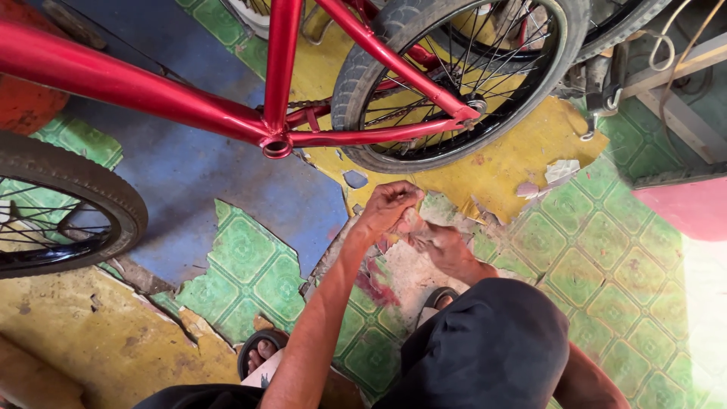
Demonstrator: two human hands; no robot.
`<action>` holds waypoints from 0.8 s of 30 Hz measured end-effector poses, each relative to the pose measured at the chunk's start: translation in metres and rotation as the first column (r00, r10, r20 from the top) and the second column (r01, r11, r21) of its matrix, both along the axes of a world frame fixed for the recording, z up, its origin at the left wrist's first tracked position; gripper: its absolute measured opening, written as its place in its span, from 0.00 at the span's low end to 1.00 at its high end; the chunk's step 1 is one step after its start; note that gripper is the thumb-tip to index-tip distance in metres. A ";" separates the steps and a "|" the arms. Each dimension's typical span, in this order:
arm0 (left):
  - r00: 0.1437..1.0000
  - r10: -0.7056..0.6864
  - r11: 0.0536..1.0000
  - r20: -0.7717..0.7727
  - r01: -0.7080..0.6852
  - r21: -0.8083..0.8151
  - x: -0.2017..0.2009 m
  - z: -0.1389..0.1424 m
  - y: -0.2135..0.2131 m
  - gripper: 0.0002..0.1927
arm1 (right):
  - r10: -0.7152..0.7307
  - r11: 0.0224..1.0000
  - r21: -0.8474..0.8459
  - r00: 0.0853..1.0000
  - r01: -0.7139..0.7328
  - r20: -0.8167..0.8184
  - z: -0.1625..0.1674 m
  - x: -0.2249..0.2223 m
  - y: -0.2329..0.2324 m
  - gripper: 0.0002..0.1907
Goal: The person cleans the rear dropout area of a red bicycle frame with a cloth, then uses a wrench to tighten the rear axle nut. The person rotates the rear wheel to check alignment after tightening.
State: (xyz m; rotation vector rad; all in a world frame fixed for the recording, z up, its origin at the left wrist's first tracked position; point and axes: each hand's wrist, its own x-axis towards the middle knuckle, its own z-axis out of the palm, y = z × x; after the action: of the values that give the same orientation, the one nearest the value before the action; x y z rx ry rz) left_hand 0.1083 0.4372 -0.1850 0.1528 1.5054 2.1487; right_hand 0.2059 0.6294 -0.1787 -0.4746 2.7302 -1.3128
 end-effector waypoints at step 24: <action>0.840 -0.386 0.529 -0.380 -0.135 -0.837 0.018 0.066 0.007 0.19 | -0.480 0.818 0.254 0.855 0.517 -0.194 0.081 -0.031 0.138 0.06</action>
State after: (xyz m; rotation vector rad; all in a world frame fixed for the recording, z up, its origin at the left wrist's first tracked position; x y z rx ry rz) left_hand 0.1260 0.4439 -0.1191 0.5242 2.6023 1.0282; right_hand 0.1751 0.7674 -0.0974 0.2212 3.2186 -0.9243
